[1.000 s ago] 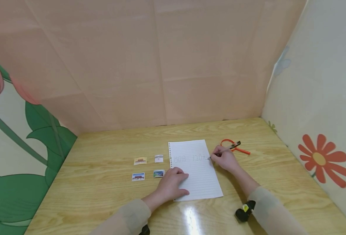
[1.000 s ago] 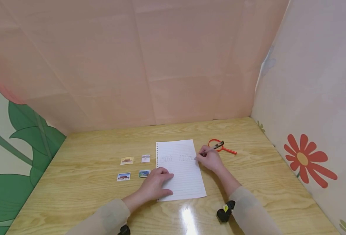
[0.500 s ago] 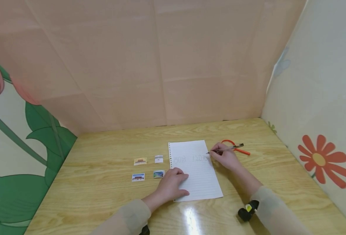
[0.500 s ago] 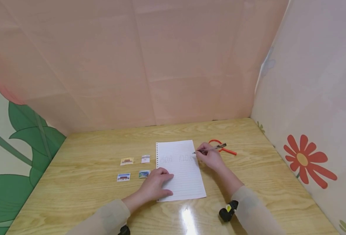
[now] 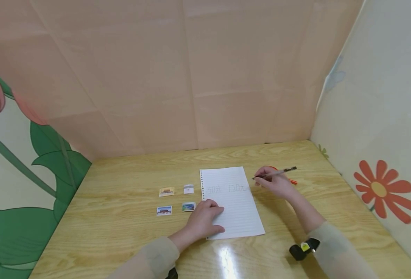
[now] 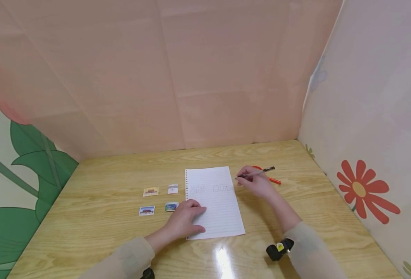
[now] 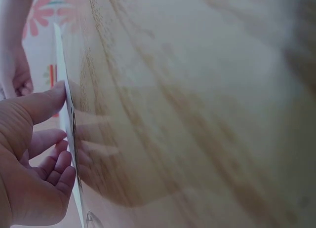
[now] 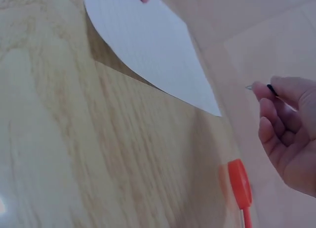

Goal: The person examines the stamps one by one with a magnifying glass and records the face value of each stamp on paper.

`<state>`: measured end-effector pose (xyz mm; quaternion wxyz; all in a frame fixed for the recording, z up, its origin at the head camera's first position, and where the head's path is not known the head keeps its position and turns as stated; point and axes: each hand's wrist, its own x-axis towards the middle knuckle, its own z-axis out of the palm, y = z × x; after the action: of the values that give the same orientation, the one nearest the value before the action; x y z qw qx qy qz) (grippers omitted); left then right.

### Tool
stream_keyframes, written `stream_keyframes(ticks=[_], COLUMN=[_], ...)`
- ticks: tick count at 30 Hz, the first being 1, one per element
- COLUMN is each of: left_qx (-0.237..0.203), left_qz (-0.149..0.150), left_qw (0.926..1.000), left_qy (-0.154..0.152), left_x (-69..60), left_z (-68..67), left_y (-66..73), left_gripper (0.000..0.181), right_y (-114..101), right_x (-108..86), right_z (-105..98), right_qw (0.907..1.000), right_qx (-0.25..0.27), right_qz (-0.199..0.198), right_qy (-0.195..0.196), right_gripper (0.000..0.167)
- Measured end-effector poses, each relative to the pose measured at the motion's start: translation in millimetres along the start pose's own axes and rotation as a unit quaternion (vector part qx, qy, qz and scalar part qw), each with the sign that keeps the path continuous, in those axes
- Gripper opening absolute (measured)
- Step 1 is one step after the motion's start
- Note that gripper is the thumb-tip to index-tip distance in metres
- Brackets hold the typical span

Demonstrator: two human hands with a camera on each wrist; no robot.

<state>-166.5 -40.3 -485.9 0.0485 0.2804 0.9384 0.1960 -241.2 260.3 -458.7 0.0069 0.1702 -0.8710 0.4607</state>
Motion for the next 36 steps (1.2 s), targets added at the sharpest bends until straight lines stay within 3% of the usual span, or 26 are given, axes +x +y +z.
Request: stream_keyframes(ticks=[4, 9, 12, 15, 21, 30, 36], left_qx=[-0.003, -0.007, -0.009, -0.011, -0.012, -0.008, -0.007], left_qz=[0.001, 0.001, 0.001, 0.000, 0.001, 0.005, 0.002], left_qw=[1.0000, 1.0000, 1.0000, 0.9999, 0.9999, 0.9999, 1.0000], left_qy=[0.000, 0.001, 0.002, 0.003, 0.006, 0.006, 0.002], left_x=[-0.3, -0.6, -0.7, -0.5, -0.8, -1.2, -0.3], left_z=[-0.7, -1.1, -1.0, -0.5, -0.3, -0.5, -0.3], left_y=[0.0, 0.2, 0.3, 0.3, -0.2, -0.1, -0.2], left_gripper=[0.059, 0.059, 0.059, 0.059, 0.058, 0.058, 0.059], right_y=[-1, -5, -4, -1, 6, 21, 34], right_x=[-3.3, -8.5, -11.9, -14.5, -17.5, -22.9, -33.8], right_z=[-8, -15, -19, -21, -18, -18, -33], right_qw=[0.9994, 0.9995, 0.9971, 0.9884, 0.9843, 0.9947, 0.9987], right_qx=[0.017, 0.012, 0.048, 0.101, 0.160, 0.094, 0.032], right_qz=[-0.004, 0.007, -0.041, -0.087, -0.024, 0.009, 0.029], right_qy=[-0.028, -0.028, -0.043, -0.073, -0.071, -0.041, 0.027], right_gripper=[0.014, 0.019, 0.021, 0.023, 0.027, 0.028, 0.028])
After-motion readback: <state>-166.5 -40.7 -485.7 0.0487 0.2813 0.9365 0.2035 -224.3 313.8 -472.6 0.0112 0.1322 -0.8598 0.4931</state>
